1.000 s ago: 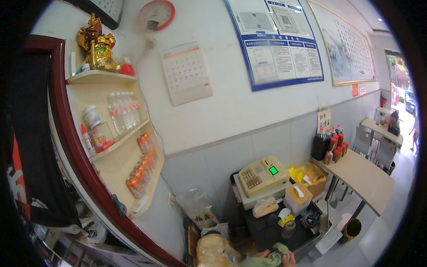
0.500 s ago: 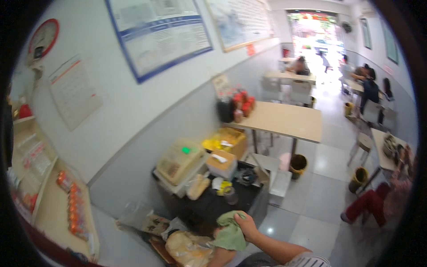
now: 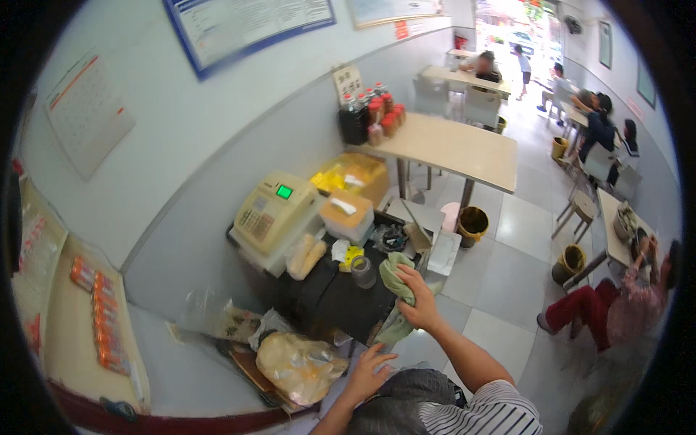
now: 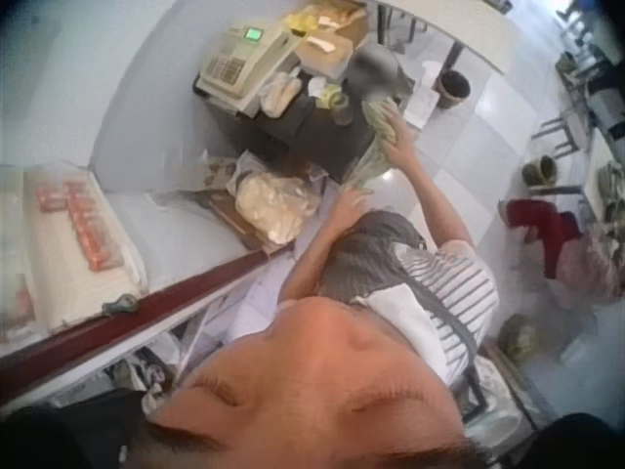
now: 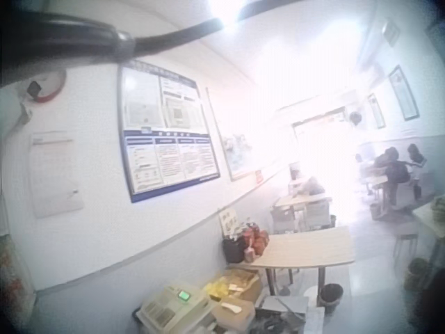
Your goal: The person scoops a dark sauce from a pot into two bowls containing noodles and vegetables. They add a white ingredient from a plastic bag, mix the contents with chopsticks, and transfer the noodles into serving bowls. Finally, they carry the bowls to a table in the dining area.
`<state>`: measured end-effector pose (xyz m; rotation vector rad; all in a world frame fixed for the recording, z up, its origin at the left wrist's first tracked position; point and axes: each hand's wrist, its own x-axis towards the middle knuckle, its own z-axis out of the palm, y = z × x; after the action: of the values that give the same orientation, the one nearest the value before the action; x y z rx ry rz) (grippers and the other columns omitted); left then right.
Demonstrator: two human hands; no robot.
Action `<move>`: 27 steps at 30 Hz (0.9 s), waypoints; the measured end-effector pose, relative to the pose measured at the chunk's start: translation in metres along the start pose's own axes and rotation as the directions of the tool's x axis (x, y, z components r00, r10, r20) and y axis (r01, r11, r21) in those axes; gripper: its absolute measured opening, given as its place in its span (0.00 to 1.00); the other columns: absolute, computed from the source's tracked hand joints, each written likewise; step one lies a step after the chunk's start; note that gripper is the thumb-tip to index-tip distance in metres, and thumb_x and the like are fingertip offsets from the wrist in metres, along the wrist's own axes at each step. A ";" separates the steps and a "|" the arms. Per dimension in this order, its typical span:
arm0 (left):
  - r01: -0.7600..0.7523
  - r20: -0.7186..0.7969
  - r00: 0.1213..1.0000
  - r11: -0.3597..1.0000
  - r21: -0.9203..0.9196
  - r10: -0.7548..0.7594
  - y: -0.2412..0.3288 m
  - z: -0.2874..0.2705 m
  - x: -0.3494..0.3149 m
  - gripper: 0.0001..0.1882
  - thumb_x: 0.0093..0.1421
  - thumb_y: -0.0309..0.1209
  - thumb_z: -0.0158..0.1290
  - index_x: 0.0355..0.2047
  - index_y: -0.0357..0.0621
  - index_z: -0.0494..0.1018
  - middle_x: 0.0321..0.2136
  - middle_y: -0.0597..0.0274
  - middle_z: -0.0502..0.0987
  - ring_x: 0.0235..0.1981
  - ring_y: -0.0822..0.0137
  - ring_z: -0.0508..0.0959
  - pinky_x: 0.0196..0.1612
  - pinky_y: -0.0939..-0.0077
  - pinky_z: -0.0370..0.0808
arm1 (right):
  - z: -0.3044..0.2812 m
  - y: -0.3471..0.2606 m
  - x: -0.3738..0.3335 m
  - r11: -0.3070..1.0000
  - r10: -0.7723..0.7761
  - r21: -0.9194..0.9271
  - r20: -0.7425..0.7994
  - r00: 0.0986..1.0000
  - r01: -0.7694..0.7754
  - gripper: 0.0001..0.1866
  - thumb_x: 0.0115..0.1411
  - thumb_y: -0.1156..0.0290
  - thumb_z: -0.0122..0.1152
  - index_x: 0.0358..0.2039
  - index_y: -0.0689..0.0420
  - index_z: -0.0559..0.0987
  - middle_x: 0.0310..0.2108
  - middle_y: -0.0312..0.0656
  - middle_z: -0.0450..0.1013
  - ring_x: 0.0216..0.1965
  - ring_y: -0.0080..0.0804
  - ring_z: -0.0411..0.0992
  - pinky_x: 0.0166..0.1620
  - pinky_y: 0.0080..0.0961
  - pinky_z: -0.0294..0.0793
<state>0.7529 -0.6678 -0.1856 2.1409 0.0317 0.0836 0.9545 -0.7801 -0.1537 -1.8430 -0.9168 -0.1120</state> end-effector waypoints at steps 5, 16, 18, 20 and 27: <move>0.144 -0.089 0.985 0.987 -0.077 -0.150 -0.047 -0.002 -0.014 0.16 0.52 0.24 0.50 0.42 0.48 0.74 0.44 0.49 0.71 0.46 0.51 0.71 0.51 0.67 0.67 | 0.043 0.078 -0.016 0.857 0.160 -0.516 0.268 0.950 0.001 0.33 0.38 0.78 0.58 0.51 0.54 0.68 0.57 0.52 0.57 0.60 0.62 0.47 0.59 0.53 0.49; 0.818 -0.283 0.499 0.553 -0.157 -0.819 -0.150 0.075 -0.185 0.15 0.51 0.30 0.50 0.41 0.48 0.74 0.39 0.50 0.75 0.40 0.51 0.74 0.45 0.64 0.71 | 0.061 0.065 0.000 0.801 0.131 -0.578 0.422 0.897 0.155 0.24 0.41 0.82 0.52 0.44 0.62 0.70 0.51 0.55 0.61 0.59 0.57 0.51 0.60 0.55 0.44; 0.859 -0.337 0.408 0.482 -0.171 -0.848 -0.161 0.100 -0.209 0.15 0.52 0.31 0.50 0.41 0.48 0.74 0.39 0.51 0.75 0.40 0.51 0.74 0.44 0.62 0.71 | 0.058 0.028 0.012 0.799 0.167 -0.577 0.482 0.860 0.168 0.23 0.42 0.81 0.53 0.43 0.62 0.71 0.49 0.55 0.64 0.56 0.55 0.55 0.59 0.50 0.49; 0.888 -0.401 0.309 0.413 -0.204 -0.862 -0.161 0.131 -0.232 0.15 0.51 0.31 0.49 0.41 0.47 0.74 0.38 0.50 0.75 0.40 0.50 0.74 0.45 0.60 0.70 | 0.067 0.002 0.023 0.891 0.140 -0.414 0.640 0.756 0.186 0.22 0.43 0.80 0.54 0.42 0.63 0.72 0.45 0.55 0.66 0.52 0.54 0.60 0.56 0.44 0.56; 0.870 -0.338 0.019 0.182 -0.458 -0.941 -0.152 0.226 -0.286 0.15 0.50 0.31 0.48 0.38 0.47 0.76 0.39 0.52 0.76 0.42 0.50 0.73 0.46 0.59 0.70 | 0.159 -0.092 0.000 0.884 -0.392 0.337 0.912 0.122 0.323 0.20 0.45 0.77 0.58 0.41 0.62 0.73 0.39 0.53 0.71 0.43 0.51 0.68 0.48 0.38 0.67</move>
<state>0.4852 -0.7909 -0.4491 1.4504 1.7745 -0.0600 0.8448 -0.6323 -0.1588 -1.4216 -2.2516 0.9339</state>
